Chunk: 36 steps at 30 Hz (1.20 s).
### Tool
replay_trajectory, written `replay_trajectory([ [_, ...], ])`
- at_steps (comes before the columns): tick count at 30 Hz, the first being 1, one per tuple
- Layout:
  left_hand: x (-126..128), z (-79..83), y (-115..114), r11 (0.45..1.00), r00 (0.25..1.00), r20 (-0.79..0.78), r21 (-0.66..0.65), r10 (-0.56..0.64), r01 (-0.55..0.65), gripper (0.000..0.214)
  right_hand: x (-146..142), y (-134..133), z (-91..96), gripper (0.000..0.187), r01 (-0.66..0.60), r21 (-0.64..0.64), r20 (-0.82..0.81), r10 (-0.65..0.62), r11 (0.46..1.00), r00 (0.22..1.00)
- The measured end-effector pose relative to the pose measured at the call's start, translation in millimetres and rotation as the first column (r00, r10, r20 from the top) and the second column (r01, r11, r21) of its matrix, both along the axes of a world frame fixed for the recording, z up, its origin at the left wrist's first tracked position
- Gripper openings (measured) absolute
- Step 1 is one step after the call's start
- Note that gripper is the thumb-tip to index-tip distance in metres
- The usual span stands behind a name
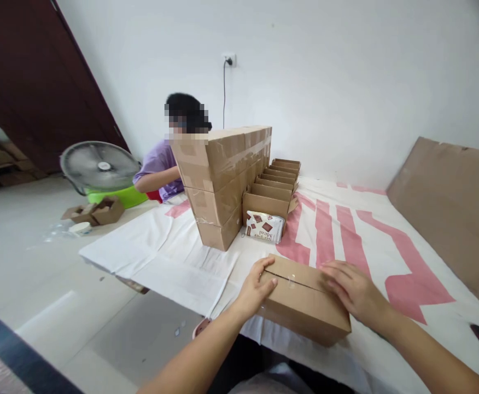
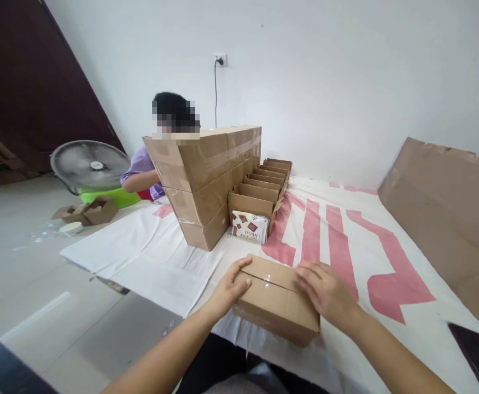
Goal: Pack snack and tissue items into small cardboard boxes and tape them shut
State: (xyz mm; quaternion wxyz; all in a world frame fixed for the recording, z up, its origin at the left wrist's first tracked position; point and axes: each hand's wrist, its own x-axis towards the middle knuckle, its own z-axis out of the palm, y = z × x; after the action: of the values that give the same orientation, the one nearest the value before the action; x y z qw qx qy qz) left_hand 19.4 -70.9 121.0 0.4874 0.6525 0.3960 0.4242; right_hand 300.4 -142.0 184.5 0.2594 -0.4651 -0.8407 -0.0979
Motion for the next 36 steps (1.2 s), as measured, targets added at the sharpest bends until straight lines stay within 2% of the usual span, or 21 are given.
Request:
replay_trajectory([
  [2,0.3,0.6,-0.1,1.0,1.0,-0.001,0.004,0.001,-0.001,0.052,-29.6,4.6,7.7,0.028,-0.142,0.01,0.047,0.141,0.99,0.989],
  [5,0.1,1.7,-0.6,1.0,1.0,0.009,0.006,-0.003,0.003,0.053,-57.4,14.2,6.4,0.03,-0.232,-0.004,0.137,0.23,0.973,0.963],
  [11,-0.8,1.1,-0.9,1.0,1.0,0.023,0.016,-0.002,0.002,0.052,-67.6,30.5,0.7,0.023,-0.309,-0.009,0.263,0.3,0.951,0.917],
  [15,0.4,-0.5,-0.6,1.0,1.0,0.02,0.028,0.008,-0.008,0.05,-63.6,32.6,-2.4,0.022,-0.292,0.014,0.263,0.278,0.956,0.924],
  [19,-0.1,-0.5,-0.3,1.0,1.0,0.018,0.028,0.001,-0.001,0.049,-57.6,31.4,-3.5,0.024,-0.267,0.027,0.158,0.259,0.963,0.953],
  [23,-3.3,0.5,0.7,1.0,1.0,0.017,0.0,0.013,-0.013,0.051,-43.0,20.7,5.7,0.022,-0.236,0.001,0.029,0.236,0.972,0.971],
  [26,-5.9,1.6,1.1,1.0,1.0,0.012,-0.019,0.014,-0.014,0.053,-20.2,5.2,13.3,0.017,-0.147,-0.081,-0.124,0.136,0.986,0.983],
  [28,-7.1,2.6,0.9,1.0,1.0,0.003,-0.019,0.015,-0.015,0.053,0.0,-6.6,14.8,0.014,-0.032,-0.185,-0.232,-0.012,0.982,0.973],
  [30,-7.7,3.6,0.7,1.0,1.0,-0.02,-0.016,0.02,-0.02,0.054,22.3,-18.6,11.6,0.012,0.112,-0.313,-0.314,-0.215,0.943,0.925],
  [32,-7.7,4.6,0.8,1.0,0.998,-0.052,-0.014,0.022,-0.023,0.055,44.3,-31.3,3.1,0.012,0.222,-0.45,-0.339,-0.396,0.865,0.853],
  [34,-7.0,5.7,0.9,1.0,0.996,-0.082,-0.017,0.018,-0.019,0.055,62.9,-46.0,-9.8,0.01,0.258,-0.603,-0.286,-0.506,0.755,0.814],
  [36,-6.0,6.5,0.7,1.0,0.994,-0.107,-0.018,0.015,-0.017,0.056,74.9,-63.1,-24.8,0.007,0.254,-0.748,-0.167,-0.544,0.613,0.822],
])
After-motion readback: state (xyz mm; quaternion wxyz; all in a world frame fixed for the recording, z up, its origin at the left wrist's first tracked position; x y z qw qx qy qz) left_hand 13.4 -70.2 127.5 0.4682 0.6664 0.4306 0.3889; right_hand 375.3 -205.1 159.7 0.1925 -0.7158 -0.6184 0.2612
